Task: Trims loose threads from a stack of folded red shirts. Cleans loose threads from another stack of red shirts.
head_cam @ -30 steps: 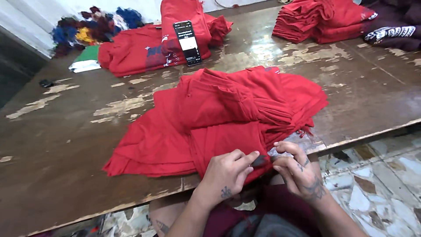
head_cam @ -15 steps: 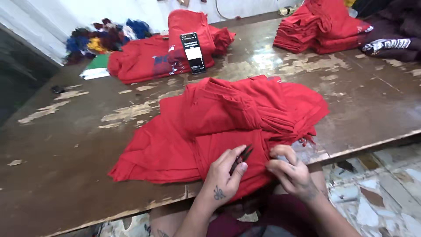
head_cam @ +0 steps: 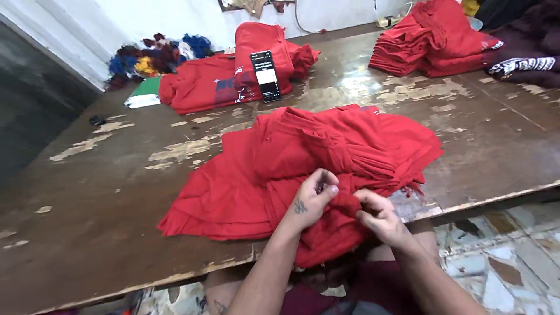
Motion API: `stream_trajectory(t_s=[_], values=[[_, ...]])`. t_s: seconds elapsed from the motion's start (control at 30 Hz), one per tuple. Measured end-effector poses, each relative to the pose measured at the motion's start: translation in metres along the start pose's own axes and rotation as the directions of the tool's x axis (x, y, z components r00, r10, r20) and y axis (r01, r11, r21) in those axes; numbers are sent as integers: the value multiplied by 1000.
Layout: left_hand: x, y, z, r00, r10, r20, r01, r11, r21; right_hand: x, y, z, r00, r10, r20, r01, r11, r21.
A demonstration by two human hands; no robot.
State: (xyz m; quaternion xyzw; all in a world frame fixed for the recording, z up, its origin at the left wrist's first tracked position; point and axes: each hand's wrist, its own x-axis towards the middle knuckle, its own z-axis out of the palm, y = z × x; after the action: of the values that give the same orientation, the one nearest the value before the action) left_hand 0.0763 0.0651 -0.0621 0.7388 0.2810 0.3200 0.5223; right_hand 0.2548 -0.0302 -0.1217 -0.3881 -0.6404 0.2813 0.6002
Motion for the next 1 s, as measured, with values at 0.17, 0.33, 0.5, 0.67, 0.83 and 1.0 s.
stream_trajectory(t_s=[0.17,0.33,0.5,0.67,0.83,1.0], values=[[0,-7,1,994,-83,-76,61,963,-261,1,-4,-7,999,32,34,-33,999,28],[-4,-11,3,1000,13,12,-11,991,-133,0,-17,-14,996,-86,37,86,694,-715],[-7,-8,8,993,74,96,-73,997,-11,-17,-40,-47,987,-21,157,126,706,-697],[-9,-11,8,992,98,80,-97,995,-13,-17,-57,-59,982,-28,187,155,688,-709],[-6,-11,6,996,71,55,-67,995,-69,-20,-58,-75,984,43,175,96,700,-708],[-5,-11,7,999,28,25,-25,992,-121,-1,-38,-23,995,3,96,68,685,-725]])
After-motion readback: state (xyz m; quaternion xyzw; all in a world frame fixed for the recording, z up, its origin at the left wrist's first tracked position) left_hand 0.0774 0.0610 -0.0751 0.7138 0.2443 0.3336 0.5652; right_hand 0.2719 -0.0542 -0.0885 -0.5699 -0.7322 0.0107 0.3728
